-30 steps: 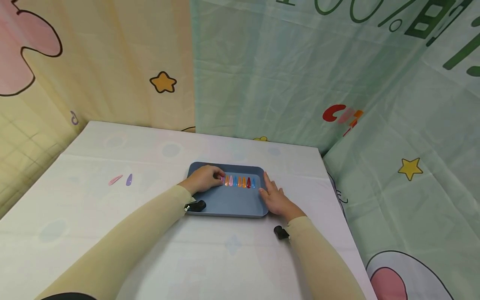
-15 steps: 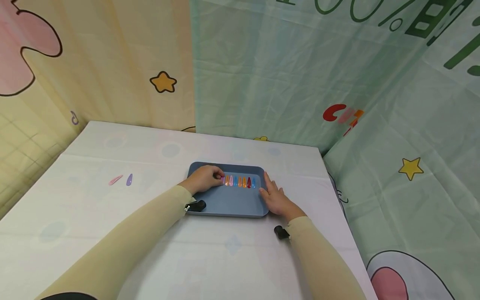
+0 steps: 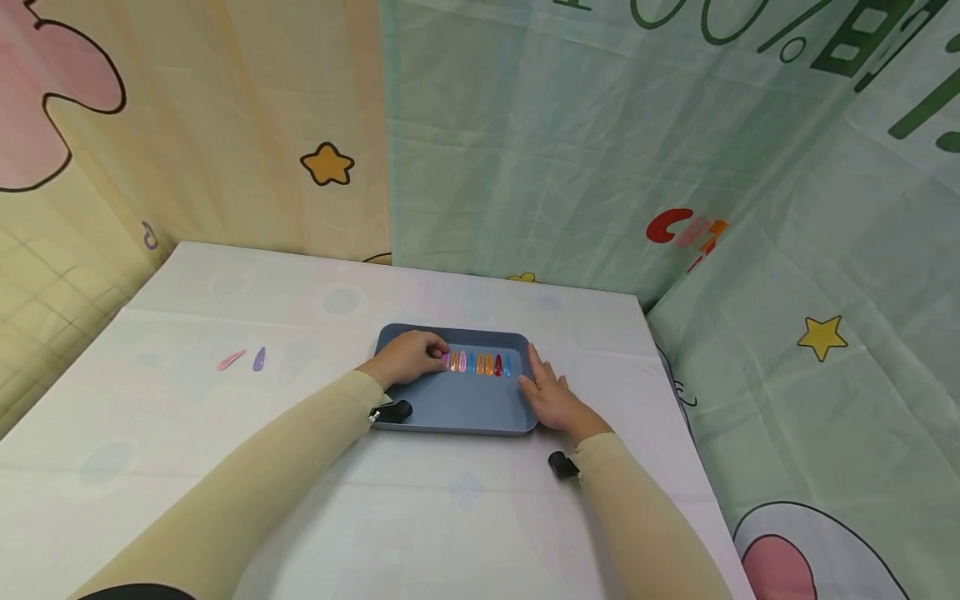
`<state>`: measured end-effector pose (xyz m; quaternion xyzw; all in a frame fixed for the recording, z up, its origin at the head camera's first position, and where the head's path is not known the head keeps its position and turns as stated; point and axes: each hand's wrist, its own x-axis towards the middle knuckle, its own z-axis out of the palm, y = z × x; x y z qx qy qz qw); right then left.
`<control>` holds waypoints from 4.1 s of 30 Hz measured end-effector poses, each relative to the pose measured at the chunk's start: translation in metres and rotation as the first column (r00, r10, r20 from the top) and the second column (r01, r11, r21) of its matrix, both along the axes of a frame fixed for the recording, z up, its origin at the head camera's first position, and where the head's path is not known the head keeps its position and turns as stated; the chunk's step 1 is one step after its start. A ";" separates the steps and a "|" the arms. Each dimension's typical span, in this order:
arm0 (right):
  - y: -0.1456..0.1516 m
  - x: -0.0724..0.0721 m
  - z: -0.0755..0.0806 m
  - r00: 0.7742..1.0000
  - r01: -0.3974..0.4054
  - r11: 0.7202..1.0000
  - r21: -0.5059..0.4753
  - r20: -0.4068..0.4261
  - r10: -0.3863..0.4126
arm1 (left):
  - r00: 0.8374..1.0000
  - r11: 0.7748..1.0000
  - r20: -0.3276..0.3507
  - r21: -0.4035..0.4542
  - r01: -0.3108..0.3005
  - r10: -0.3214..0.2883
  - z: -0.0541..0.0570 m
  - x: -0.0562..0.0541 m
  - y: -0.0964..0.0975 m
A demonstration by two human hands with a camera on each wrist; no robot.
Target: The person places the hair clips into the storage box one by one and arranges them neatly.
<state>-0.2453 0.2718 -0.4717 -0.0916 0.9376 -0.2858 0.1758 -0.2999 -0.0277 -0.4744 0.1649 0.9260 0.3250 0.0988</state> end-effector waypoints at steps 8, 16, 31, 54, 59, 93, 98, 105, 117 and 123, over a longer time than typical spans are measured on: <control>0.000 -0.001 0.001 1.000 0.000 1.000 -0.009 0.004 0.000 | 1.000 1.000 0.004 0.003 -0.009 0.009 0.001 0.000 0.000; 0.000 -0.002 -0.001 1.000 0.000 1.000 -0.006 0.005 0.000 | 1.000 1.000 0.013 0.010 -0.016 0.016 0.001 0.000 0.000; -0.001 0.000 0.001 1.000 0.004 1.000 0.000 0.006 -0.004 | 1.000 1.000 0.005 -0.002 -0.020 0.020 -0.002 0.000 0.001; -0.001 0.000 0.001 1.000 0.005 1.000 -0.010 0.005 -0.005 | 1.000 0.999 0.013 0.019 -0.027 0.027 -0.004 -0.001 0.001; -0.001 0.000 0.001 1.000 0.003 1.000 -0.012 0.001 -0.003 | 1.000 0.999 0.010 0.023 -0.023 0.023 -0.003 -0.001 0.002; -0.002 0.001 0.000 1.000 0.017 1.000 0.001 0.008 -0.017 | 0.997 0.972 -0.063 0.235 -0.023 0.039 0.058 -0.007 -0.038; -0.002 0.001 0.002 1.000 0.023 1.000 -0.004 0.019 -0.023 | 0.997 0.988 -0.059 0.144 -0.047 0.056 0.082 -0.009 -0.092; -0.001 0.000 0.000 1.000 0.012 1.000 0.001 0.028 -0.012 | 0.989 0.990 0.059 -0.036 -0.134 0.136 0.084 -0.003 -0.190; 0.002 -0.001 0.002 1.000 0.004 1.000 0.001 0.022 -0.004 | 0.984 0.975 0.076 -0.164 -0.149 0.163 0.049 0.027 -0.313; 0.002 0.000 0.003 1.000 0.012 1.000 0.008 0.026 -0.013 | 0.978 0.976 0.111 -0.149 -0.157 0.175 0.036 0.036 -0.323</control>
